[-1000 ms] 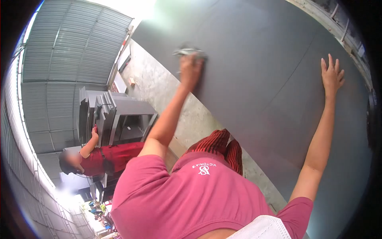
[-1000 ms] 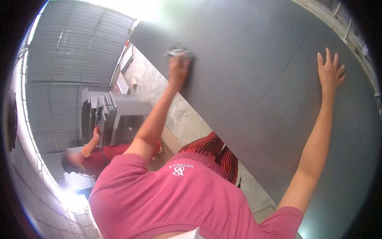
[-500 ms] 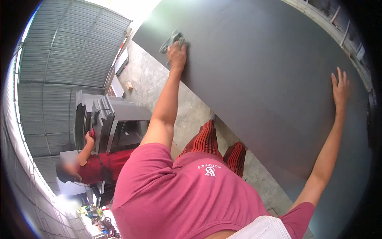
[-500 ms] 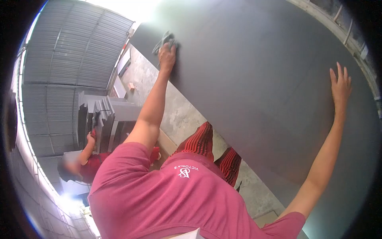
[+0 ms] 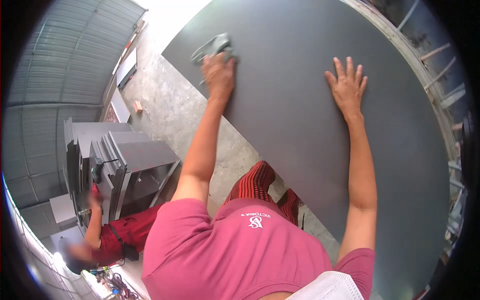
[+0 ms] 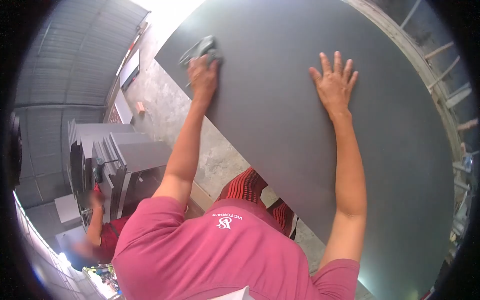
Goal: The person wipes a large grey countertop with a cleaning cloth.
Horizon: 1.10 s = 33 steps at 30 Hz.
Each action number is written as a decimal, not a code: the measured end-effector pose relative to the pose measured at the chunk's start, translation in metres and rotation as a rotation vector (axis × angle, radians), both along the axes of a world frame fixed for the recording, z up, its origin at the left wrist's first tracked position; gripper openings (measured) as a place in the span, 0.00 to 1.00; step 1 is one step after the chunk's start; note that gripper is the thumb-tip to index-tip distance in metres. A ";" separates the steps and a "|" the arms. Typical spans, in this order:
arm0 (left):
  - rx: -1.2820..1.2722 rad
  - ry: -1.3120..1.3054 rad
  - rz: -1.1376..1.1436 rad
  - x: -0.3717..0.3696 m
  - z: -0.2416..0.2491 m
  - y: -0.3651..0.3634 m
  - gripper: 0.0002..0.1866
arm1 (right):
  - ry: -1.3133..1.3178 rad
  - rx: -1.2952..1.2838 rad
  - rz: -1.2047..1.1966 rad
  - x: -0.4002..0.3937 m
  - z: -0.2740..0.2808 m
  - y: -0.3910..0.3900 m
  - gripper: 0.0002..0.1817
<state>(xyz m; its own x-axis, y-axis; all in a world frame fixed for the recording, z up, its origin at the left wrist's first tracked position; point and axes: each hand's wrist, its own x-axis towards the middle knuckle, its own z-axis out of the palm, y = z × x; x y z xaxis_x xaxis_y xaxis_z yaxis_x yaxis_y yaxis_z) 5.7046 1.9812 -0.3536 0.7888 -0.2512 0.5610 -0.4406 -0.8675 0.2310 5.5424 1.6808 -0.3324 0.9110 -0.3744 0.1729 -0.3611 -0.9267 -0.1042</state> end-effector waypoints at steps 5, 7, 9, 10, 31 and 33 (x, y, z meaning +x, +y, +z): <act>-0.362 0.205 0.170 0.059 0.009 0.109 0.18 | -0.048 -0.009 -0.231 0.070 -0.002 0.003 0.35; -0.145 0.190 0.161 0.088 0.020 0.100 0.18 | -0.081 0.037 -0.205 0.066 0.000 0.003 0.34; 0.128 0.107 0.033 0.119 0.014 0.077 0.19 | -0.120 0.056 -0.191 0.064 0.004 -0.004 0.33; 0.122 0.101 0.005 0.125 0.013 0.054 0.19 | -0.230 0.174 -0.176 0.066 0.008 -0.006 0.30; -0.005 0.143 -0.931 -0.029 0.032 -0.268 0.22 | -1.114 0.747 -0.591 0.034 0.036 -0.080 0.26; -0.063 0.097 -0.912 -0.009 0.028 -0.320 0.21 | -1.118 0.731 -0.560 0.036 0.033 -0.081 0.26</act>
